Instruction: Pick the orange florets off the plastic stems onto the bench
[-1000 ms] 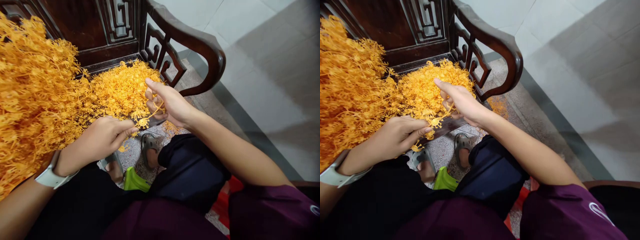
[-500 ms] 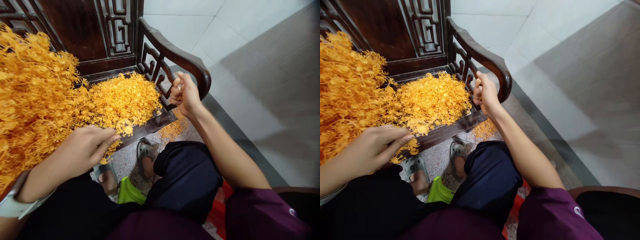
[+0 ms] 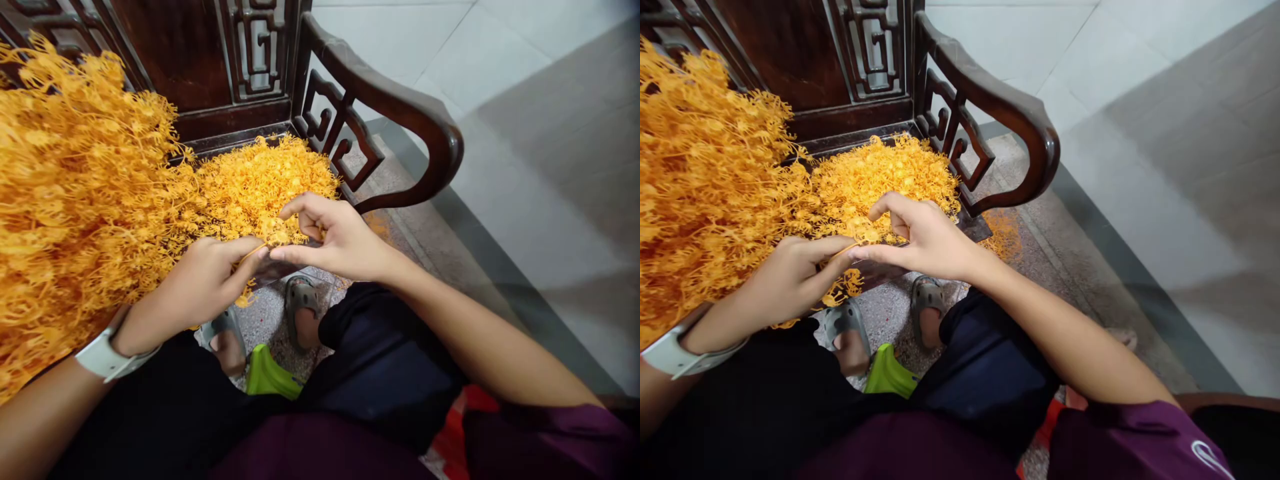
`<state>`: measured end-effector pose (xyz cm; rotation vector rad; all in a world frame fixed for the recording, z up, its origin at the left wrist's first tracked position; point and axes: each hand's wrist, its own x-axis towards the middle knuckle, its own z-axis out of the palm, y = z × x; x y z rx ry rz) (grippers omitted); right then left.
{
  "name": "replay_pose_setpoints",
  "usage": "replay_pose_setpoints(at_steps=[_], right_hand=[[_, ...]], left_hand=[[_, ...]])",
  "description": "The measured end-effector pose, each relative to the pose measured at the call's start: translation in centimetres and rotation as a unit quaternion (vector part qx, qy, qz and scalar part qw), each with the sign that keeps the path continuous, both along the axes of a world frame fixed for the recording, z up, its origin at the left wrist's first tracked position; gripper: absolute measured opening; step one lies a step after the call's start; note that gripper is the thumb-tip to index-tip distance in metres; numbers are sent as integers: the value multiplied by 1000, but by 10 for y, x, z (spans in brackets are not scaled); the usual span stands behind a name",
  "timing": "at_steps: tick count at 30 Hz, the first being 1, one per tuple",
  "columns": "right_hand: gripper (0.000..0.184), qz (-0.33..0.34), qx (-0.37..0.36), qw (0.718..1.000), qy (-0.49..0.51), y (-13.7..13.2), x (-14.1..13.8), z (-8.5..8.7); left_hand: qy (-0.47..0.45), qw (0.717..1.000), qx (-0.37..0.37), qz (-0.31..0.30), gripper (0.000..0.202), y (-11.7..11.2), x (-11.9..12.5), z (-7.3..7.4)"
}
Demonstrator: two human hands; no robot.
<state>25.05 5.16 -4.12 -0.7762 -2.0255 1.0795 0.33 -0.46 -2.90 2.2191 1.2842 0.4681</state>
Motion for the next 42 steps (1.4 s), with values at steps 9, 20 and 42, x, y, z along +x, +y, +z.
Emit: replay_pose_setpoints(at_steps=[9, 20, 42], right_hand=[[50, 49, -212, 975, 54, 14, -2, 7], [49, 105, -464, 869, 135, 10, 4, 15], [32, -200, -355, 900, 151, 70, 76, 1]], left_hand=[[138, 987, 69, -46, 47, -7, -2, -9], [63, 993, 39, -95, 41, 11, -28, -15], [41, 982, -136, -127, 38, 11, -56, -11]])
